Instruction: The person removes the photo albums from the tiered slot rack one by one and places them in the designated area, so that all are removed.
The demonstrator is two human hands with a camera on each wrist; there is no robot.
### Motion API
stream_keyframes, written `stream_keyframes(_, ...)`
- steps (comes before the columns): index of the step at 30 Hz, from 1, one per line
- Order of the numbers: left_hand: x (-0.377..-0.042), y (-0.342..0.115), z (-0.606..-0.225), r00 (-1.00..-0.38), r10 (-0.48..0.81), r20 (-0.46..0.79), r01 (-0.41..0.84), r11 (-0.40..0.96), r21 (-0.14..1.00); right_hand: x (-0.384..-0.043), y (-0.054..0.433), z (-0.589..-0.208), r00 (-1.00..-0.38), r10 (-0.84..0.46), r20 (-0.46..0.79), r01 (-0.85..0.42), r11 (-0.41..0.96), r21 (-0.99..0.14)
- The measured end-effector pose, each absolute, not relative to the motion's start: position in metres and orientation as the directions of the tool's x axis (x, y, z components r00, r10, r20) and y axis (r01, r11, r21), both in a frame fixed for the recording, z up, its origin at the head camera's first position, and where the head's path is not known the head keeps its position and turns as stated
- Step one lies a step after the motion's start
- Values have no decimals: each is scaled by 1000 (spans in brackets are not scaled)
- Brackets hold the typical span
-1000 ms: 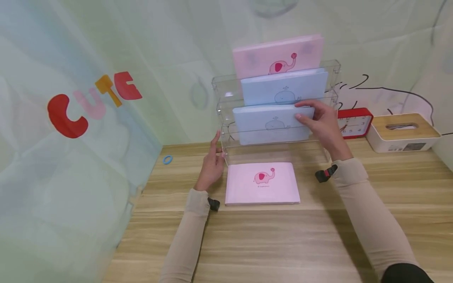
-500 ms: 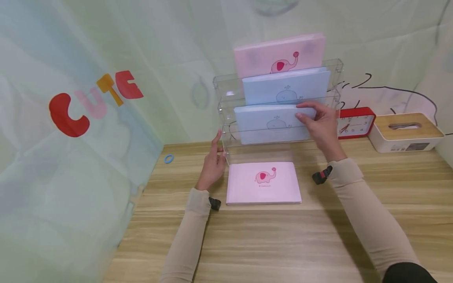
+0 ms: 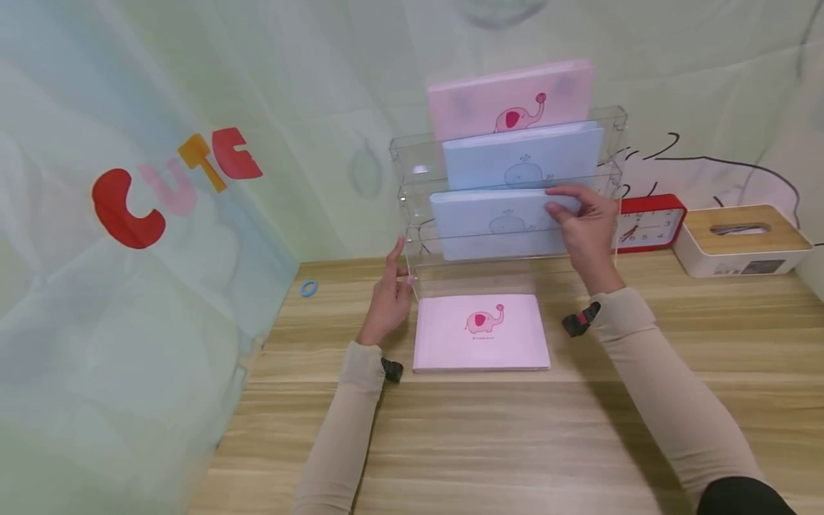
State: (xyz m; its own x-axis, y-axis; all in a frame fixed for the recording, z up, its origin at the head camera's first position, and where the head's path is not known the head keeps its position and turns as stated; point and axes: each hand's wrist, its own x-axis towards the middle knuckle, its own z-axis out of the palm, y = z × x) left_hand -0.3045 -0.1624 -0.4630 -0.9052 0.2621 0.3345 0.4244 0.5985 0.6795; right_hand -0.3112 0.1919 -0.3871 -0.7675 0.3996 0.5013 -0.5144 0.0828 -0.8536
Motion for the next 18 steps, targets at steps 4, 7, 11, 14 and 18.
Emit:
stream_keyframes(4,-304,-162,-463,-904,260,339,427,594,682,-309,193,-385,-761,404,509,-524,81,-848)
stream_keyframes(7,-304,-161,-462,-905,259,337,424,596,682,-308,194,-385,-758,409,508,-523,83,-848)
stream_keyframes(11,-304,-161,-462,-904,263,337,427,599,678,-307,195,-382,-753,413,511,-527,86,-846)
stream_keyframes(14,-303,-160,-461,-898,266,350,438,595,674,-305,197,-379,-748,408,524,-540,86,-837)
stream_keyframes(18,-302,-160,-461,-894,266,362,447,592,671,-302,200,-375,-744,394,539,-553,89,-828)
